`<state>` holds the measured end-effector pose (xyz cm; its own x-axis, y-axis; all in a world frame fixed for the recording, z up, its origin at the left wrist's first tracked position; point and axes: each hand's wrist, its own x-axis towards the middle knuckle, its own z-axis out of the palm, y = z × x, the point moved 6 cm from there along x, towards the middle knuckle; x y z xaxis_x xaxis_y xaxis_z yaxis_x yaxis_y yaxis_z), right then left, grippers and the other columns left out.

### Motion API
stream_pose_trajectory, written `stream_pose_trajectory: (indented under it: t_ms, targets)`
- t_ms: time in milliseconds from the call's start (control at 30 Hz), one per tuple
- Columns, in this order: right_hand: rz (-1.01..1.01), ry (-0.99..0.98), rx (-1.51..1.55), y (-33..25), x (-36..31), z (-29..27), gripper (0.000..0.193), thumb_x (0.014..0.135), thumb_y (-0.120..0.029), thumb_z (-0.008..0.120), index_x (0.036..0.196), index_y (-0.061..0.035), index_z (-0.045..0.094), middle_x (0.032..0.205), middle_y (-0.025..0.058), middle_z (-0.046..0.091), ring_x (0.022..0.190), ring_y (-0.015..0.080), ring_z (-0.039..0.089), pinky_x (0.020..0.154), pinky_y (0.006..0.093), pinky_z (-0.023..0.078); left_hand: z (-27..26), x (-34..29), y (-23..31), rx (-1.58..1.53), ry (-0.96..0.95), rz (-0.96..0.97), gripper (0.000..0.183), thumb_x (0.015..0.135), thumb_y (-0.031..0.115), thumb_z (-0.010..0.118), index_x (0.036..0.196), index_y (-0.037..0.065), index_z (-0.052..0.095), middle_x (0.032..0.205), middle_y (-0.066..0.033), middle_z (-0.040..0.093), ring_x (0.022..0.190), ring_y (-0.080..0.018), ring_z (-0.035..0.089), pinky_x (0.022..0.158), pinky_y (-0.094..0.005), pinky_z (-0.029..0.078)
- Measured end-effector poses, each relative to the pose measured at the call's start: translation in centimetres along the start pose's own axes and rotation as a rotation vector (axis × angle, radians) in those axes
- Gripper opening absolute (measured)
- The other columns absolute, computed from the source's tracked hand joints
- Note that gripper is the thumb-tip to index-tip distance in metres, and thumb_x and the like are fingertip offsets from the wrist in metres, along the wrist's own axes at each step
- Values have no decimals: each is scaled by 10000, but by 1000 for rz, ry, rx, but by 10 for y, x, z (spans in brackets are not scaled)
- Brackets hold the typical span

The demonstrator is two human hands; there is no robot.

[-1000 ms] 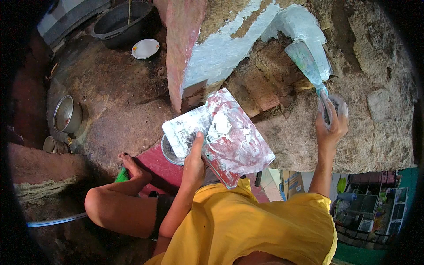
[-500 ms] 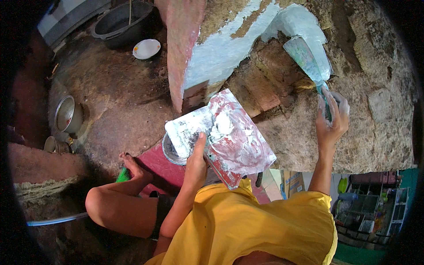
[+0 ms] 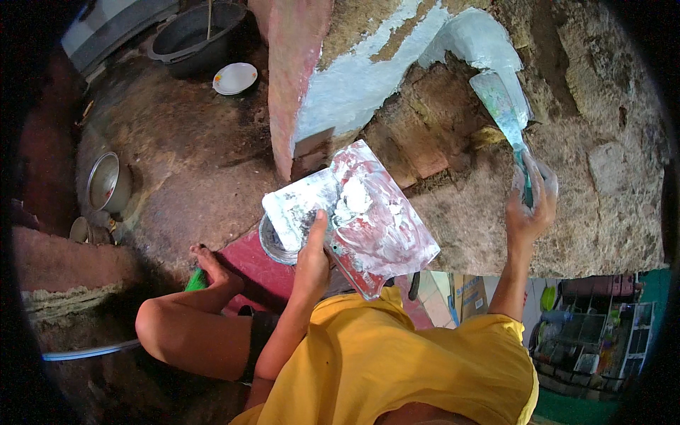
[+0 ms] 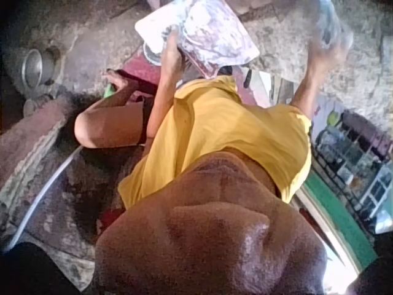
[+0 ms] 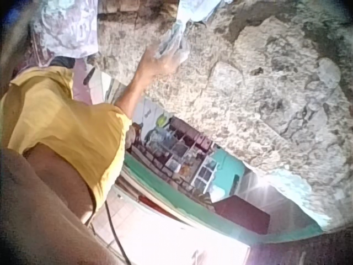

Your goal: The person applies plaster to a rough brick wall using a putty knife, taking the material from a tray held in their other hand.

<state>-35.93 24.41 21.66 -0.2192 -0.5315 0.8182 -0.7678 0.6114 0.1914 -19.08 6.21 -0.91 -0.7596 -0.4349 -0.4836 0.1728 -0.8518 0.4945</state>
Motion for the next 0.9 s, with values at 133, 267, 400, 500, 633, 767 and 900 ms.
stream_pose_trajectory:
  t_ms: [133, 267, 400, 500, 633, 767, 900]
  targets:
    - [27, 4, 43, 0, -2, 11, 309, 765, 33, 619, 1058, -62, 646, 950, 127, 616, 861, 269, 597, 719, 357, 484, -3, 1, 0, -5, -6, 51, 511, 905, 393, 494, 1238, 9, 441, 1189, -106, 530, 1042, -221, 532, 905, -351, 418]
    - [7, 16, 65, -5, -10, 20, 340, 693, 32, 667, 1016, -74, 645, 921, 126, 599, 801, 273, 597, 675, 346, 486, 3, -2, 4, 5, -19, 40, 537, 911, 391, 490, 1248, -20, 422, 1207, -110, 514, 1057, -210, 517, 917, -340, 402]
    - [47, 10, 114, -3, -23, 33, 342, 664, 50, 674, 983, -68, 641, 947, 137, 584, 775, 273, 596, 639, 342, 488, 3, -2, 4, 25, -43, 54, 597, 917, 393, 485, 1273, -74, 381, 1238, -121, 483, 1091, -191, 487, 939, -317, 371]
    - [35, 7, 115, -5, -25, 36, 345, 654, 49, 680, 976, -66, 637, 955, 142, 579, 759, 272, 594, 628, 337, 486, 4, -2, 5, 32, -28, 56, 592, 917, 392, 486, 1272, -70, 384, 1238, -120, 482, 1095, -193, 485, 943, -317, 367]
    - [7, 3, 133, -2, -31, 41, 342, 652, 43, 684, 971, -70, 635, 945, 141, 578, 748, 278, 590, 624, 337, 484, 8, -6, 8, 44, -13, 47, 576, 918, 387, 486, 1266, -63, 393, 1237, -118, 483, 1093, -194, 486, 943, -317, 367]
    - [-15, -61, 139, -10, -37, 42, 325, 657, 45, 678, 957, -70, 634, 936, 139, 578, 760, 282, 587, 633, 339, 481, 4, -4, 6, 39, -13, 51, 570, 920, 386, 483, 1263, -62, 397, 1236, -116, 483, 1088, -192, 488, 940, -317, 371]
    - [11, -10, 219, -16, -30, 30, 317, 683, 67, 643, 982, -36, 634, 926, 150, 593, 796, 288, 584, 669, 355, 475, 2, -2, 3, 40, -1, 41, 579, 918, 397, 484, 1263, -60, 400, 1237, -117, 483, 1088, -192, 487, 941, -316, 369]
